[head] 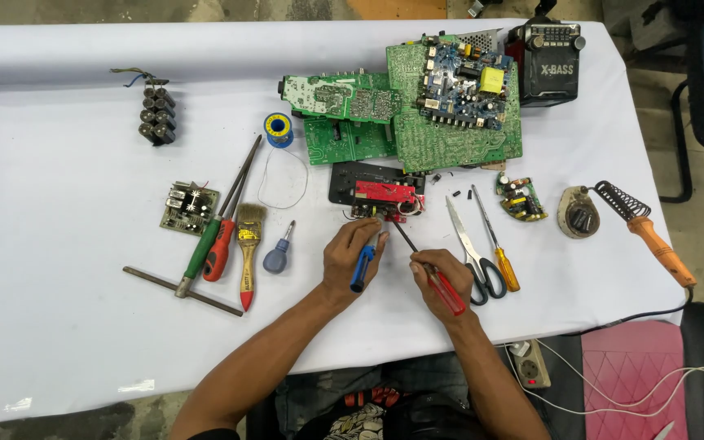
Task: Assembling and adjusting electronic components on a circuit board using screwdrivers on a workbench.
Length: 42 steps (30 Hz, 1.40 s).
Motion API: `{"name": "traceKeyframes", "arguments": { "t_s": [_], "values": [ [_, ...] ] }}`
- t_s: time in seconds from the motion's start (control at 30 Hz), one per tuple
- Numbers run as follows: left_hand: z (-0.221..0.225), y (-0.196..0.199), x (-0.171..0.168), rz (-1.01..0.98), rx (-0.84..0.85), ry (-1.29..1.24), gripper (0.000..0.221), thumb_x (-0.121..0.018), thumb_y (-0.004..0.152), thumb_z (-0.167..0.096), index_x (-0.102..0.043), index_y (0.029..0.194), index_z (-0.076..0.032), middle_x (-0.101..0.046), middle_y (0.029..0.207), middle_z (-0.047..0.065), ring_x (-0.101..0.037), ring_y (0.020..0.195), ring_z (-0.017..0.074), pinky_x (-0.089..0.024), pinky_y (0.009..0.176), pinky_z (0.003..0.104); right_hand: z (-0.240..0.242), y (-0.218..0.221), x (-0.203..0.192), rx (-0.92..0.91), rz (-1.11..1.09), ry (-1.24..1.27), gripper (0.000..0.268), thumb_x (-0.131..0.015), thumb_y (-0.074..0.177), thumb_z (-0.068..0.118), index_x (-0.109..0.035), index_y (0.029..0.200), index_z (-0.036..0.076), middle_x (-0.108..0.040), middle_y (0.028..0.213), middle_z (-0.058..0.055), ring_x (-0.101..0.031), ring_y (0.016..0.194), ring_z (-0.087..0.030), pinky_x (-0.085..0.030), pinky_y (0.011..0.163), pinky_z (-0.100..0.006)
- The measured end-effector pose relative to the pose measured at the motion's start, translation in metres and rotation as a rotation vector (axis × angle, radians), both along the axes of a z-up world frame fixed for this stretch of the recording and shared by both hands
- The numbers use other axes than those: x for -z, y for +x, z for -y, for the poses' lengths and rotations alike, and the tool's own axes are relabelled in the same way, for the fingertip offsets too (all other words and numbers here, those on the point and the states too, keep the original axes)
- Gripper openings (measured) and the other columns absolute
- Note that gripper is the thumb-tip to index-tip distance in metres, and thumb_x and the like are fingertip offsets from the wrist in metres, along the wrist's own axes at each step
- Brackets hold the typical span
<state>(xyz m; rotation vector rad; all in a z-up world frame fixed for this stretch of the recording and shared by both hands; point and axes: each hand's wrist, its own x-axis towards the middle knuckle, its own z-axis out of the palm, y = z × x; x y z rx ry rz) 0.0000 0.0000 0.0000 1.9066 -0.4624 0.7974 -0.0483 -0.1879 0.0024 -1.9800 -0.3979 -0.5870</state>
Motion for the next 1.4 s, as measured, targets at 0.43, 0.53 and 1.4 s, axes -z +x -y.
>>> {"name": "traceKeyframes", "arguments": {
  "t_s": [0.43, 0.53, 1.4],
  "values": [
    [0.002, 0.001, 0.004, 0.012, -0.033, 0.029, 0.017, -0.082, 0.087, -0.008, -0.071, 0.100, -0.005, -0.070, 0.096, 0.010, -0.076, 0.089, 0.0277, -0.064, 0.078, 0.036, 0.001, 0.001, -0.002, 0.034, 0.011, -0.065, 0.007, -0.074, 0.094, 0.005, -0.075, 0.099, 0.001, -0.075, 0.083, -0.012, -0.075, 0.071, -0.025, -0.060, 0.060, -0.033],
    [0.002, 0.001, 0.003, 0.016, -0.041, 0.024, 0.018, -0.083, 0.086, -0.008, -0.071, 0.100, -0.005, -0.070, 0.096, 0.010, -0.076, 0.089, 0.0279, -0.064, 0.078, 0.036, -0.001, 0.000, -0.002, 0.003, 0.013, -0.057, 0.007, -0.075, 0.092, 0.005, -0.075, 0.097, 0.001, -0.076, 0.083, -0.012, -0.075, 0.072, -0.025, -0.060, 0.061, -0.033],
    [0.000, -0.003, -0.010, 0.029, -0.043, -0.026, 0.013, -0.080, 0.088, -0.005, -0.071, 0.097, -0.002, -0.070, 0.091, 0.011, -0.075, 0.085, 0.0294, -0.064, 0.073, 0.035, -0.002, -0.002, -0.004, 0.049, -0.007, -0.145, 0.007, -0.075, 0.093, 0.005, -0.074, 0.101, 0.005, -0.076, 0.087, -0.010, -0.075, 0.075, -0.023, -0.061, 0.063, -0.033]
  ]
}}
